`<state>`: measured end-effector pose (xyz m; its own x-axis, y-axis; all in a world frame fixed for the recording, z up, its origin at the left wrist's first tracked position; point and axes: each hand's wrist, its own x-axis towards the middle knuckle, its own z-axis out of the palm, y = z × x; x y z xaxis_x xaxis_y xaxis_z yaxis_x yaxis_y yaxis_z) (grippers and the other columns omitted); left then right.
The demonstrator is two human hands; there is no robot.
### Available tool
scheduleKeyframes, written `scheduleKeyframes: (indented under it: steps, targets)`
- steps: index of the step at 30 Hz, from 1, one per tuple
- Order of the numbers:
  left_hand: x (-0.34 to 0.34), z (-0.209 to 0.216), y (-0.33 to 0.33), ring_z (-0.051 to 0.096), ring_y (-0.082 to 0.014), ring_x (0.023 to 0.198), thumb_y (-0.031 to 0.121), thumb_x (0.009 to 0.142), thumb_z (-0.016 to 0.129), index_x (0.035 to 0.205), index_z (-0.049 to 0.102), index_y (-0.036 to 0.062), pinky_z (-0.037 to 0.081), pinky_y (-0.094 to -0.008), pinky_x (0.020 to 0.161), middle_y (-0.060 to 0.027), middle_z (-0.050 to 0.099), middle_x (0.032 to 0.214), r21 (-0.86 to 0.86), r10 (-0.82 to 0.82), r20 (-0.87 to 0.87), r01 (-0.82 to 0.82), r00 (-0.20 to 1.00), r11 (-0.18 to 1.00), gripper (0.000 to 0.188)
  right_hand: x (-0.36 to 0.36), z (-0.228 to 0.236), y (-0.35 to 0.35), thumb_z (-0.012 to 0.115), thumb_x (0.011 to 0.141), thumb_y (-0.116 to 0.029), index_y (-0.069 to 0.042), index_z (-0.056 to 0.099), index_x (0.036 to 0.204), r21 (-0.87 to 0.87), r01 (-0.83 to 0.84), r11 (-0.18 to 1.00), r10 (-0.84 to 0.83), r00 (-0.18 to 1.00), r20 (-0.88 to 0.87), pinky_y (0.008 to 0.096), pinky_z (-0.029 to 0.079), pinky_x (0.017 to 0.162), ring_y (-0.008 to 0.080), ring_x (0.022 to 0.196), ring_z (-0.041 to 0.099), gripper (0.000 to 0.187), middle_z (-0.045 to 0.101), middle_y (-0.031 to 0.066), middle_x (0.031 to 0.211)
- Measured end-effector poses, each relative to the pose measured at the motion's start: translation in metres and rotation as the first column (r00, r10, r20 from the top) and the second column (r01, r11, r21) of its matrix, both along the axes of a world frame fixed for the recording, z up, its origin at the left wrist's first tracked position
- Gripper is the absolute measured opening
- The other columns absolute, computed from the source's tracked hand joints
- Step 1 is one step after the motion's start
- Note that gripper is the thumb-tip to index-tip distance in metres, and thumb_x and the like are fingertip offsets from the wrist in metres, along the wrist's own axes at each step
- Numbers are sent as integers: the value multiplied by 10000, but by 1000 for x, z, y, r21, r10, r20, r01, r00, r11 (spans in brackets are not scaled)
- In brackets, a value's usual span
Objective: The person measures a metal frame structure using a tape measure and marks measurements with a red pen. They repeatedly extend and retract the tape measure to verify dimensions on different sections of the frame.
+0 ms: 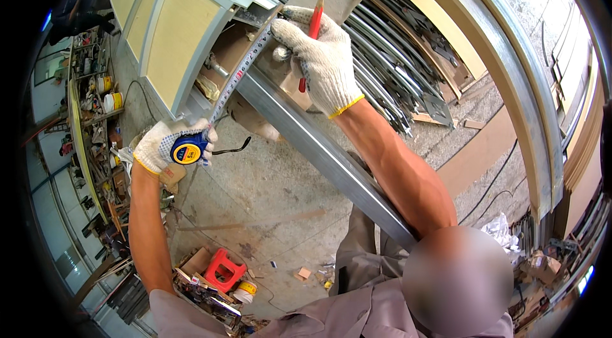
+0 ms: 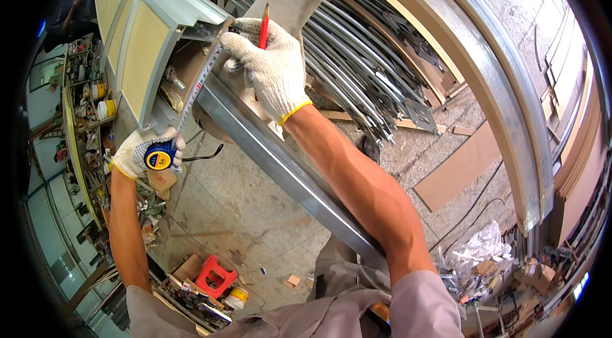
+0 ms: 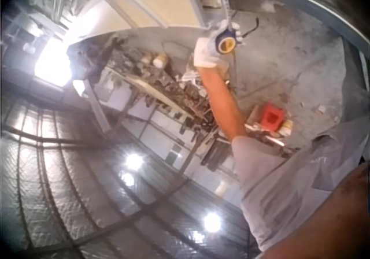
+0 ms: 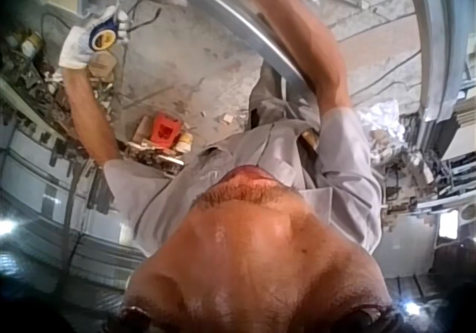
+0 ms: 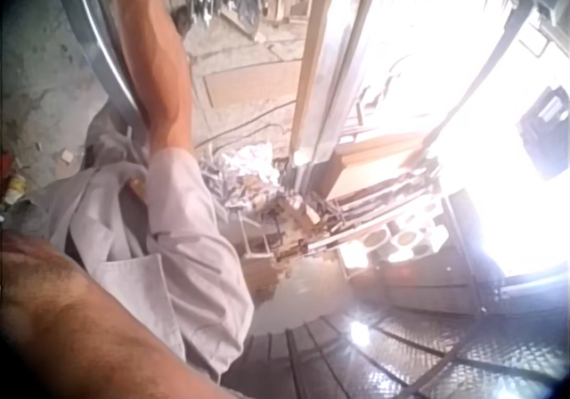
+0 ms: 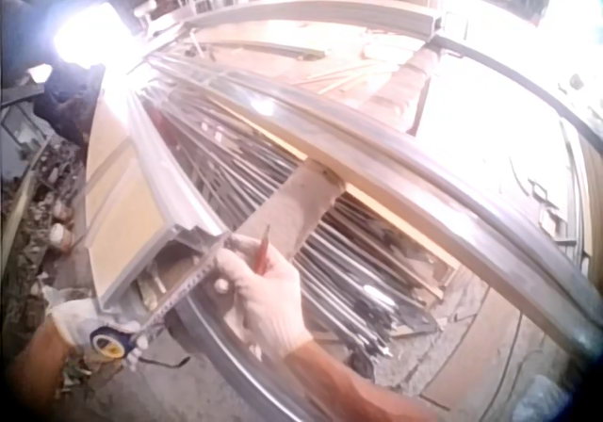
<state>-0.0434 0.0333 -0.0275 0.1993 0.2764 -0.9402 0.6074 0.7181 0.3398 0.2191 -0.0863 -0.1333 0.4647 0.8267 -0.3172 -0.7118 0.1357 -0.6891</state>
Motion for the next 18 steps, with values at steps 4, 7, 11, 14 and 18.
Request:
scheduleKeyframes:
  steps: [4,7,11,14,18]
  targets:
    - [-1,1,0,663,-244,761,266,1026,653,1005,644,-18,588,-423,683,-117,671,909,-21,-56,20,56,998,998,285,1,2,-1,805,901,-118,28,695,1147,10,0,1000,0,1000,-7,242,559,602,111,681,674,306,740,80,904]
    - [-4,-2,3,681,-238,772,274,1041,637,1009,651,6,594,-406,678,-105,686,944,-25,-108,82,111,991,994,271,-3,1,1,785,913,-67,41,674,1166,67,43,997,-34,991,-130,225,551,562,121,698,689,297,741,98,917]
    - [-8,2,5,701,-236,783,239,1027,651,1042,620,26,621,-397,674,-102,697,949,-22,-81,149,86,985,996,216,-2,0,3,781,929,-97,56,631,1238,55,-5,998,5,1000,-8,193,515,506,124,667,690,376,738,118,933]
    - [-7,-1,5,709,-229,746,229,1001,688,1028,620,30,636,-381,619,-102,699,927,-39,-57,157,64,986,997,212,-6,-12,6,780,945,-154,35,650,1223,84,20,996,-22,1000,22,180,466,463,97,617,667,361,725,78,872]
    - [-11,-8,7,710,-222,726,253,993,707,1019,658,11,639,-380,599,-92,709,923,-49,-76,202,87,976,995,248,-1,-15,7,764,959,-152,5,670,1194,88,-29,996,22,997,75,178,399,439,70,546,595,298,703,60,809]
